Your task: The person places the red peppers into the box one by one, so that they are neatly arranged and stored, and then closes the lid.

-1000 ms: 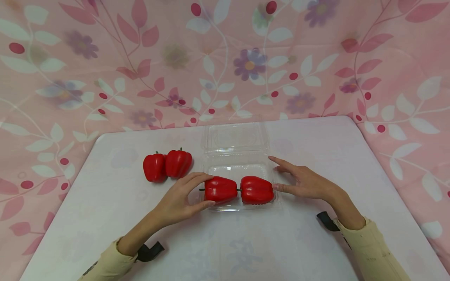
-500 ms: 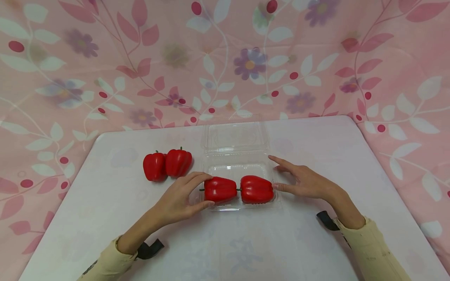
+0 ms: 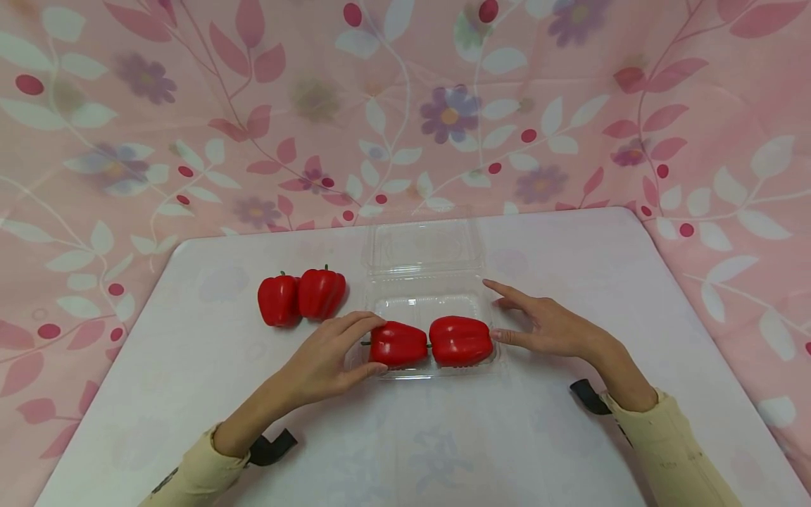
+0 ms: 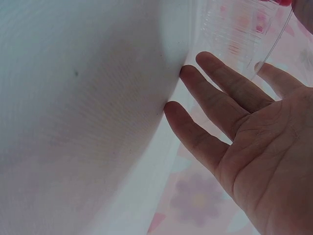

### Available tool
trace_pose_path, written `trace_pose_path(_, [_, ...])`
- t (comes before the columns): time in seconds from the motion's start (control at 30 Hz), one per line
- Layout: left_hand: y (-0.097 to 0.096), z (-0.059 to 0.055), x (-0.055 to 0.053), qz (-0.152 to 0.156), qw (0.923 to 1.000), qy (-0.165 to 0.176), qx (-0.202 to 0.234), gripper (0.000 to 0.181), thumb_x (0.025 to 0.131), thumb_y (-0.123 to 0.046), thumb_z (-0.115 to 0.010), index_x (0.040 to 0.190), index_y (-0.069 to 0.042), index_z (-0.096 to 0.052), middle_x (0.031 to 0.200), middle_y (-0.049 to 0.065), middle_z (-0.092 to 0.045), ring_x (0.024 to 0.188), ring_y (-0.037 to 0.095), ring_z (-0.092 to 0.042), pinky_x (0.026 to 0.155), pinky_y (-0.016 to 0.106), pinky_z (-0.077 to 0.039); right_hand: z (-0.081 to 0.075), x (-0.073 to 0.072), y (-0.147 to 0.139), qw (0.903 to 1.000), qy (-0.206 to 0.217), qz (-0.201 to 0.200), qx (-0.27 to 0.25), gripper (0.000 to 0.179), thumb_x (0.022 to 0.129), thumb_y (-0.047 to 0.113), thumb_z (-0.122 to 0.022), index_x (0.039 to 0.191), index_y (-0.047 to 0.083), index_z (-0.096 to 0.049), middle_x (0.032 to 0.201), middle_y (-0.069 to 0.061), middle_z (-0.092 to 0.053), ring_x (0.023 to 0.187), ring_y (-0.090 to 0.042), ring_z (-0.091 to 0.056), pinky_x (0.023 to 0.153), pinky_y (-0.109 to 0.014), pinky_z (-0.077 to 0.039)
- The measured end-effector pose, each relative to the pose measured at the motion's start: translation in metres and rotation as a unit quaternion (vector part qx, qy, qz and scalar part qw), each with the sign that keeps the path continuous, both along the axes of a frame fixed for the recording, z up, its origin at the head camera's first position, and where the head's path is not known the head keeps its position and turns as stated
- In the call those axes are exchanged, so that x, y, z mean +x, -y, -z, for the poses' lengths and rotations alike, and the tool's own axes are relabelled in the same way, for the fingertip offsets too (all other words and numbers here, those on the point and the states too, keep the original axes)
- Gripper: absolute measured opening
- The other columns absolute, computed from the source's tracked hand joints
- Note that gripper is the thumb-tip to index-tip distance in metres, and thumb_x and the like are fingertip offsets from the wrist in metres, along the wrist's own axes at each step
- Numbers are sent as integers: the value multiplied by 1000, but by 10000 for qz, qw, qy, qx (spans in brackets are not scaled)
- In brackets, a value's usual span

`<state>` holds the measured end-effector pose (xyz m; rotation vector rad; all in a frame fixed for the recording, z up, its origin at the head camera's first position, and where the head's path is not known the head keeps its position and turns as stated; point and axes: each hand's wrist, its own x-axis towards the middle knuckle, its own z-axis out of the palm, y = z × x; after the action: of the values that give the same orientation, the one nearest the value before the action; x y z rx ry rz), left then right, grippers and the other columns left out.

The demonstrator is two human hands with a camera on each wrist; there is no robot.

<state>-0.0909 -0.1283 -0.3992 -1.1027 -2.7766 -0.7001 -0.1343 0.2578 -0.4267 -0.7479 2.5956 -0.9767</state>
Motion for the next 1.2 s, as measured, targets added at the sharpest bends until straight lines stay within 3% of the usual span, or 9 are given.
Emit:
trace_pose_path(0.47, [0,-1,-2,21,9997,-59,253,56,81,-33,-80,128,-12,-58,125,-1,-60,110,12,-57,93,31,-50,-1,1,1,10000,-12,-33,-3,82,89,40,-70,157,29,-25,136,-12,-57,126,-37,-51,92,-72,-39])
trace_pose_path(0.63, [5,-2,0,-115,9993,-90,354,64,77,-32,-84,132,-11,-57,128,2,-60,117,15,-57,95,34,-51,0,1,1,10000,-13,-45,-41,81,90,39,-71,157,27,-26,136,-13,-57,127,-37,-51,92,-72,-39])
trace_pose_path(1.2, [29,-8,2,-752,9936,-80,837,67,74,-23,-87,132,-14,-56,129,0,-57,120,17,-52,89,39,-54,2,0,0,10000,-60,-17,-3,82,89,41,-70,156,33,-24,136,-12,-57,126,-37,-51,92,-73,-39])
